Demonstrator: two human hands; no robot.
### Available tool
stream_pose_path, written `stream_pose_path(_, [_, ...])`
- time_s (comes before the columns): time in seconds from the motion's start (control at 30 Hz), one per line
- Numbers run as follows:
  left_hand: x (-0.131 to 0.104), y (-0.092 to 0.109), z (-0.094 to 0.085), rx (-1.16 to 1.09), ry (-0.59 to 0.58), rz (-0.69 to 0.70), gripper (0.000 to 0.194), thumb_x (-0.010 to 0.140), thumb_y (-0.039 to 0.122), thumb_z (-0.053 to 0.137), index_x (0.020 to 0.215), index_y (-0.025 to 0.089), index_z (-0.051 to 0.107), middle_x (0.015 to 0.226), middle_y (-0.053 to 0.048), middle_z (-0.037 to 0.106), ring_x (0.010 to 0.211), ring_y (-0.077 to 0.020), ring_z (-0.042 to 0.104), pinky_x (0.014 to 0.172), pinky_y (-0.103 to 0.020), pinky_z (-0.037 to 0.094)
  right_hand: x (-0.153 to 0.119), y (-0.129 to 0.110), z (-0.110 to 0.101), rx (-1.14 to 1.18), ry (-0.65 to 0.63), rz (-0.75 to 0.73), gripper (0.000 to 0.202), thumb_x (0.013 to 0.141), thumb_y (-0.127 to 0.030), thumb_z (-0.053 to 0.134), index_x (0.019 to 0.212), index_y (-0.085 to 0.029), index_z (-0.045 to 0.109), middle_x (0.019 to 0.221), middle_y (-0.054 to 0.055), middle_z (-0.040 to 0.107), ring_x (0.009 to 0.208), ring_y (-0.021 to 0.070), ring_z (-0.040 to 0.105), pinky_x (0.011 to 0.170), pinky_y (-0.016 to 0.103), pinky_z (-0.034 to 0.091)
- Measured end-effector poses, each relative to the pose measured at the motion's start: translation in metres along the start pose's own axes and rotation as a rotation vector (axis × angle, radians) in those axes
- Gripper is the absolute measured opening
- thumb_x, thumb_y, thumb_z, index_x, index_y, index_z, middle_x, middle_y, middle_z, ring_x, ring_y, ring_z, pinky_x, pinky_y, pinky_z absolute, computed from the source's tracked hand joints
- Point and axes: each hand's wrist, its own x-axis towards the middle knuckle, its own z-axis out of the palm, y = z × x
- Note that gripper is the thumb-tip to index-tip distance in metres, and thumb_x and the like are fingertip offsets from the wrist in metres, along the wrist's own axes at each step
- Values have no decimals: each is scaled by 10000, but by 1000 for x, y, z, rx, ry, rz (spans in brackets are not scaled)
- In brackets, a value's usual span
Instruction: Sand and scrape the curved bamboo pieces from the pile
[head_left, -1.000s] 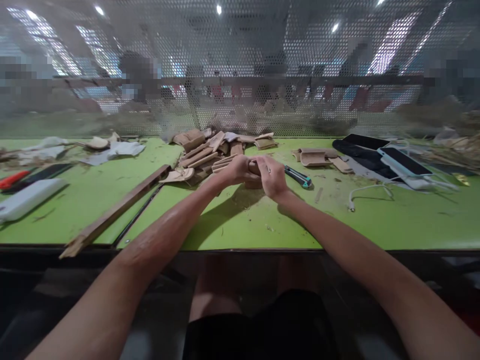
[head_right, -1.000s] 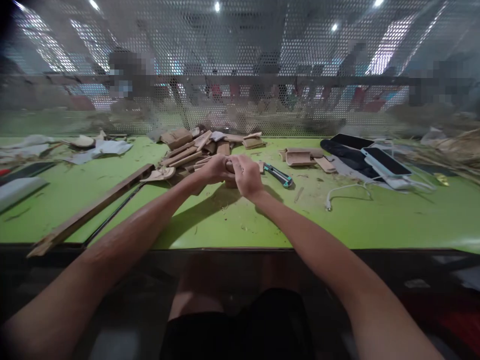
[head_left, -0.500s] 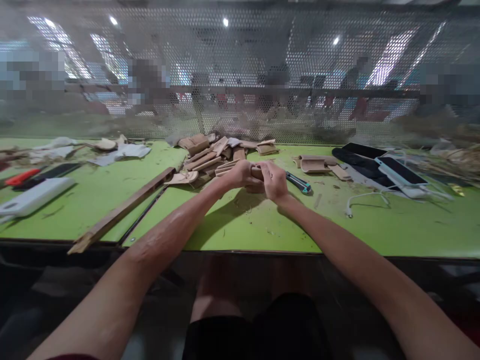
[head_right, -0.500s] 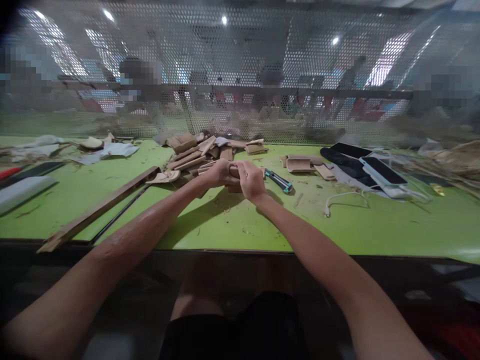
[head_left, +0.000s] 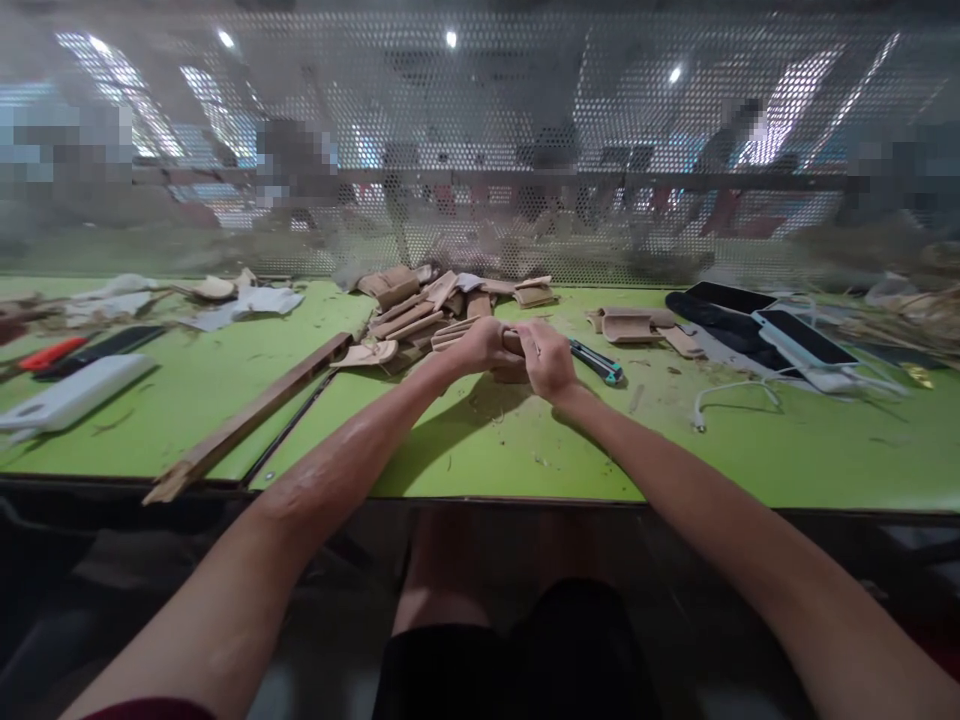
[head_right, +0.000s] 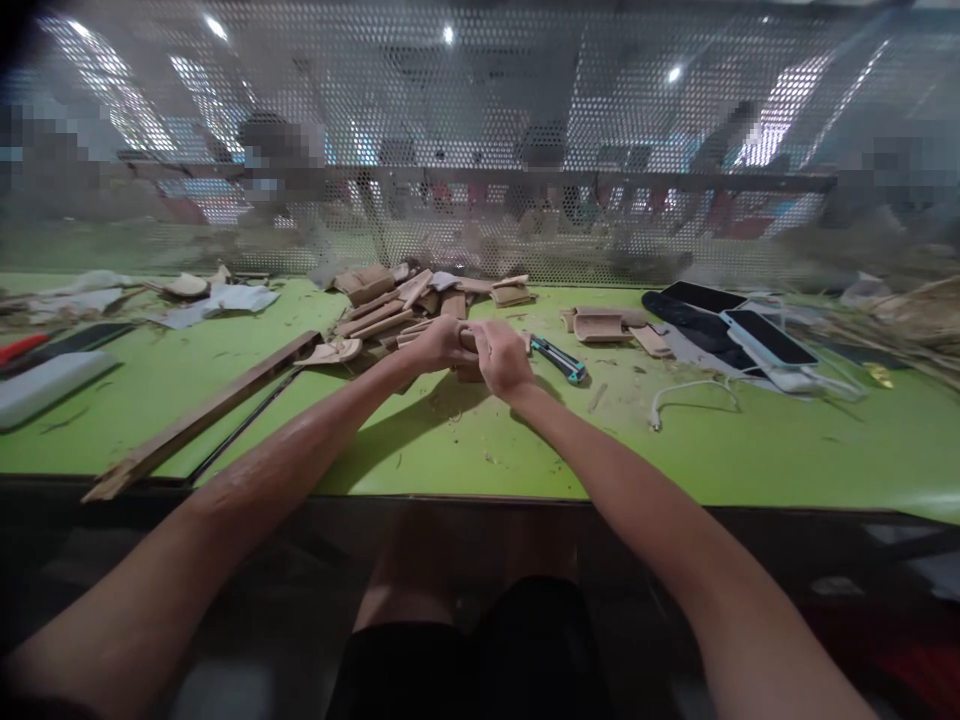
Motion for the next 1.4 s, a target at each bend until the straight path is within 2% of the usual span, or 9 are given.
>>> stream_pose_path(0.4, [1,-1,3,144,22,5,380,670,494,758,673,130,649,590,43,506,637,-129,450,599,-228,418,-1,1,6,6,80,170,497,1053,-497,324,916,-207,704,917,98,739,866,232,644,848,349,486])
stream_pose_path(0.7, [-2,2,1,305,5,-63,429,668,547,731,622,150,575,567,37,445,594,-119,371,551,-243,313,-2,0,10,11,110,217,459,1048,-457,341,911,-204,698,916,109,744,867,233,665,839,340,484])
stream_pose_path(0.87, [-3,4,2,331,40,-98,464,632,555,766,600,169,512,566,41,424,570,-106,345,530,-247,284,-8,7,13,15,178,349,506,1032,-529,352,766,-220,652,777,90,718,765,227,632,807,350,485])
stream_pose_path(0.97, [-3,4,2,307,19,-90,483,630,577,767,622,172,503,586,42,424,577,-104,349,544,-247,291,-5,10,8,65,141,349,502,1010,-550,381,718,-222,625,737,74,700,739,219,614,812,358,493])
stream_pose_path(1.07, [-4,5,1,259,-7,-79,498,666,603,746,649,175,493,605,39,415,583,-103,343,544,-249,278,7,13,-4,189,124,303,437,1004,-488,385,858,-204,684,860,78,729,826,215,645,849,355,508])
stream_pose_path(1.13, [-5,7,0,259,-11,-82,510,687,613,740,653,180,473,600,37,395,584,-104,331,537,-254,253,18,18,-13,255,206,289,395,991,-436,393,1012,-193,703,989,95,728,919,218,655,904,368,514])
stream_pose_path(1.2, [-6,9,0,265,-12,-75,513,698,611,744,665,182,466,606,35,398,590,-106,336,537,-258,242,25,23,-19,277,277,300,345,928,-403,490,1100,-188,699,1085,110,698,992,229,643,966,390,509])
stream_pose_path(1.3, [-6,12,0,261,-23,-43,490,719,599,744,708,171,505,647,29,434,616,-114,364,552,-257,266,27,27,-23,368,174,367,384,833,-377,591,1155,-198,699,1129,106,660,1033,241,622,997,413,512])
stream_pose_path(1.4, [-7,13,1,269,-42,11,453,749,573,739,745,152,569,692,18,481,652,-123,399,582,-259,305,25,15,-25,466,-16,383,404,863,-382,549,1204,-218,690,1159,99,646,1083,252,608,1044,448,499])
